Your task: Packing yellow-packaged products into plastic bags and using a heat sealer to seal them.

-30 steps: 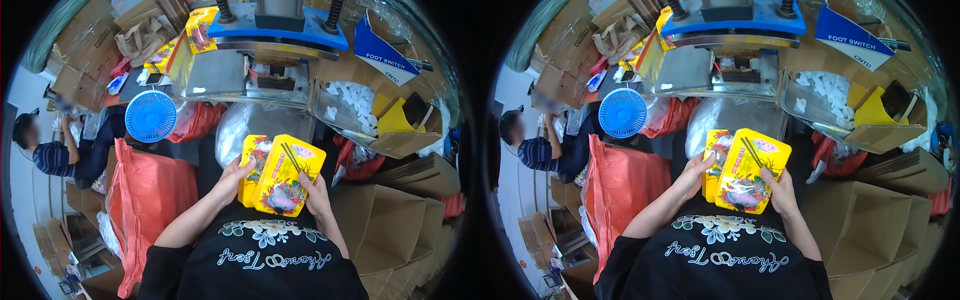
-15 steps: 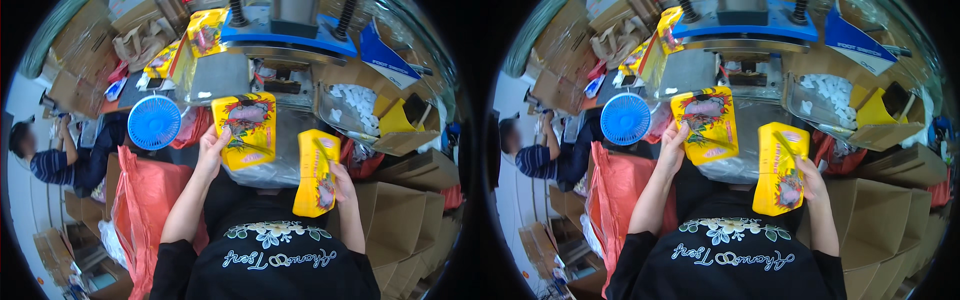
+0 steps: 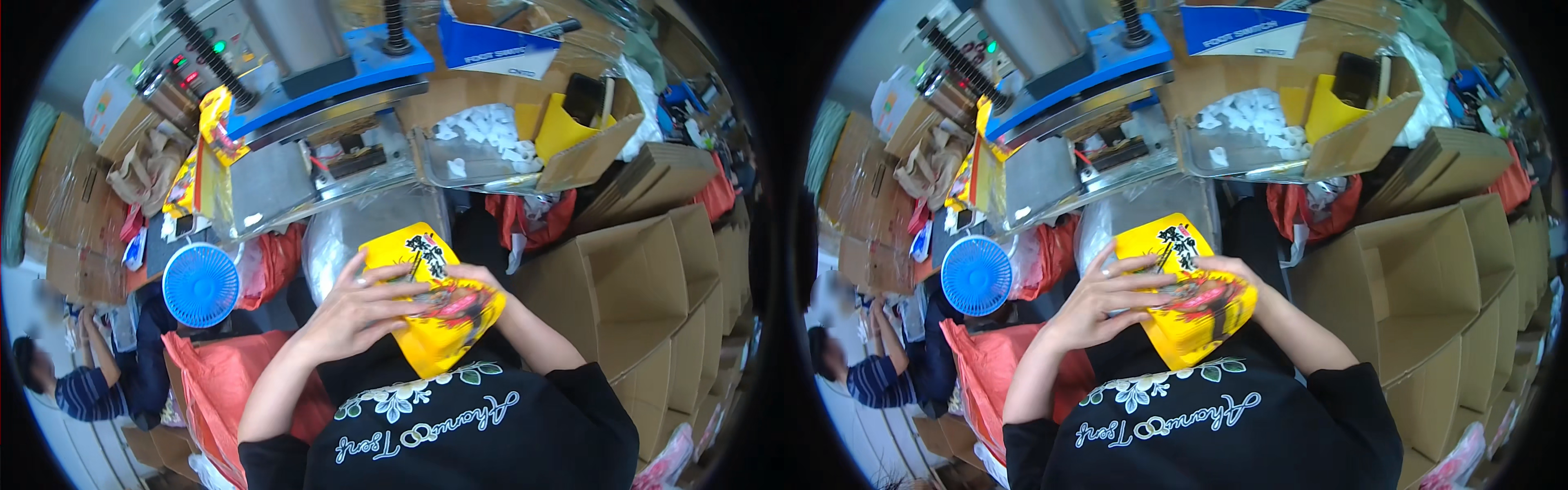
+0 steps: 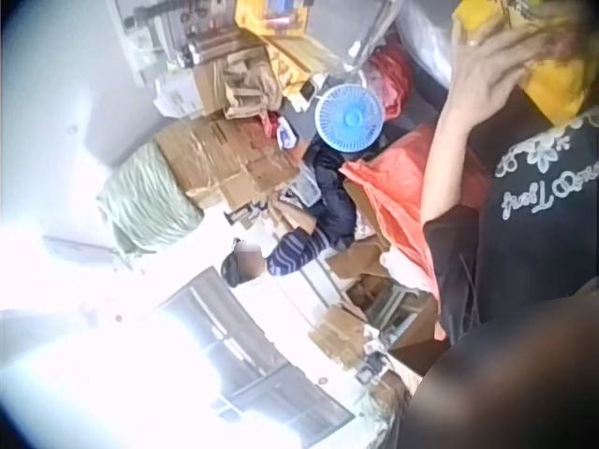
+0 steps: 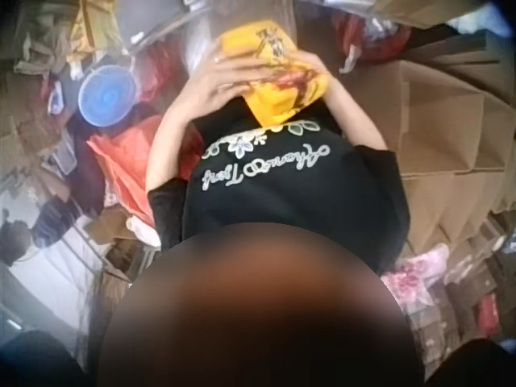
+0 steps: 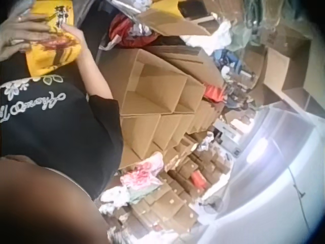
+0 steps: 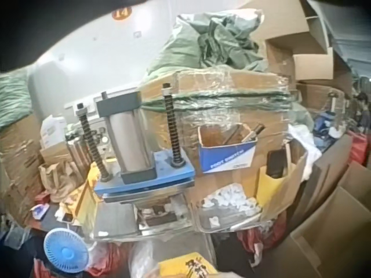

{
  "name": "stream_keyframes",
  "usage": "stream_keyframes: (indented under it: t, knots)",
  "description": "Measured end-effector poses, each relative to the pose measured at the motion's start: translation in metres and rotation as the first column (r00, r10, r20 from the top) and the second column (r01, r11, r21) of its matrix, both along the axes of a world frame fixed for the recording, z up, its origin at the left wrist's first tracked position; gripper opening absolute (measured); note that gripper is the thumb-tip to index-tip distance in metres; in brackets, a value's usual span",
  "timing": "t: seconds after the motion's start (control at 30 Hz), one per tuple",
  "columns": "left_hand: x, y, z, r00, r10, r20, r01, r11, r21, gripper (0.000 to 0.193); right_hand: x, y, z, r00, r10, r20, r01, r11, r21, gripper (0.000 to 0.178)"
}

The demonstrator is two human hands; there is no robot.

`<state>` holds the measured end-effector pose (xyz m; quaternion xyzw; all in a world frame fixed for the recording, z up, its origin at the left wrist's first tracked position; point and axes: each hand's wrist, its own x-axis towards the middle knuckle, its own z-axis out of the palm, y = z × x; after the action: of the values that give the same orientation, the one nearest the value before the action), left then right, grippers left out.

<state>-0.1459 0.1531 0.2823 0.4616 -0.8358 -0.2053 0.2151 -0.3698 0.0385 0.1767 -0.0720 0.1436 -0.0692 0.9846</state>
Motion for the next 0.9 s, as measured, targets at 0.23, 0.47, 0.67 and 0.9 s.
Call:
stream_keyframes:
  t: [0.23, 0.47, 0.67, 0.9]
  knots:
    - [0.036, 0.02, -0.084, 0.185, 0.765, -0.617, 0.093, 0.612, 0.786, 0.067, 0.021, 0.004, 0.008, 0.937, -0.316, -0.146, 0.138, 0.721, -0.679, 0.041]
    - [0.013, 0.013, -0.087, 0.318, 0.879, -0.356, -0.008, 0.378, 0.926, 0.042, 0.05, 0.082, 0.004, 0.816, -0.577, -0.02, 0.266, 0.407, -0.874, 0.061]
    - [0.039, 0.042, -0.174, 0.155, 0.925, -0.348, 0.259, 0.302, 0.918, 0.049, 0.015, 0.019, 0.019, 0.957, -0.252, -0.141, -0.155, -0.035, -0.987, 0.091]
    - [0.021, 0.01, -0.157, 0.202, 0.847, -0.492, 0.174, 0.464, 0.869, 0.062, 0.023, -0.013, 0.021, 0.967, 0.071, 0.244, 0.183, 0.471, -0.863, 0.125]
